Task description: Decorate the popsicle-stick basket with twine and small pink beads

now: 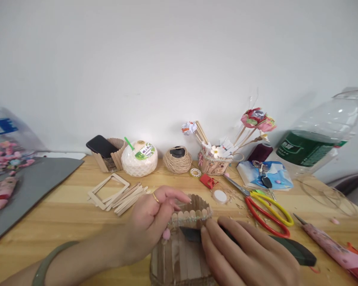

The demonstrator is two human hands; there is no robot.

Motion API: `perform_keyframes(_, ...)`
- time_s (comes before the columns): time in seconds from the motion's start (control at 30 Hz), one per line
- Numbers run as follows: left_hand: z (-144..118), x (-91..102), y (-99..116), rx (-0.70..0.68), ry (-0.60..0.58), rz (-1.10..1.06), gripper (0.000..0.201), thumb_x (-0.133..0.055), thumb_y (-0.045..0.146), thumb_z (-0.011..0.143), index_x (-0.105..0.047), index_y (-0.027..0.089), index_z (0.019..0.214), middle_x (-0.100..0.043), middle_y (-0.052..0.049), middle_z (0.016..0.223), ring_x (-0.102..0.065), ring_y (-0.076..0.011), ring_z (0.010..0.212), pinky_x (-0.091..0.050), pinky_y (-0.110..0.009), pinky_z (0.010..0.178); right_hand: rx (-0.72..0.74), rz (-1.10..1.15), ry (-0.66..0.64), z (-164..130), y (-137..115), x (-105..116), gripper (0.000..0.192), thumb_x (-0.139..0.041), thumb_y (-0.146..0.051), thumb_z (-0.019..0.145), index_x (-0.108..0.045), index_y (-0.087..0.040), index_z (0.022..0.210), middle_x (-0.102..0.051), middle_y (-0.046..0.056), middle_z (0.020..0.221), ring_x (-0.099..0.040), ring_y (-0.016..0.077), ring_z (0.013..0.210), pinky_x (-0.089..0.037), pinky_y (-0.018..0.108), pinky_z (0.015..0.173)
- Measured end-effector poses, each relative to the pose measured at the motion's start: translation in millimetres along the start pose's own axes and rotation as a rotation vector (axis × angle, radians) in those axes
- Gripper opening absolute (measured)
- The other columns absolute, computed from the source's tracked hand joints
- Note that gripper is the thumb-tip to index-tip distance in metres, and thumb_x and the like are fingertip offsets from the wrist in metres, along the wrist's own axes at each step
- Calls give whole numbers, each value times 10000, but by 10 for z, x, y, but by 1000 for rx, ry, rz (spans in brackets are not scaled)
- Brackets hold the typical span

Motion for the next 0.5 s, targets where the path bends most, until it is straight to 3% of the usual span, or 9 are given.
perform_keyframes(0.07,3,12,-2,-8,-10,31,250,-339,221,908,-581,239,966,-537,52,585,-480,-37,335,-356,-110,328,22,49,-20,13,36,3,347,-300,-19,883,-604,-175,820,-714,2,776,-642,134,667,-460,251,575)
perform_keyframes(0.17,9,23,7,-44,-46,89,271,-318,201,912,-577,235,983,-473,75,496,-496,-55,333,-350,-115,325,50,74,-33,25,78,21,326,-329,-20,877,-606,-181,818,-707,-2,779,-632,129,647,-459,244,547)
perform_keyframes(0.5,29,22,91,-269,-73,259,299,-313,85,877,-557,205,1001,-432,107,436,-476,-47,307,-370,-128,362,89,0,-86,-19,28,43,238,-378,-58,881,-574,-189,912,-694,8,866,-635,141,724,-489,263,597)
Point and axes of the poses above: each hand's wrist, its own z-axis towards the middle knuckle, its own x-axis out of the back of the hand, y = z × x, the point moved 1 cm from there along z, towards the middle knuckle
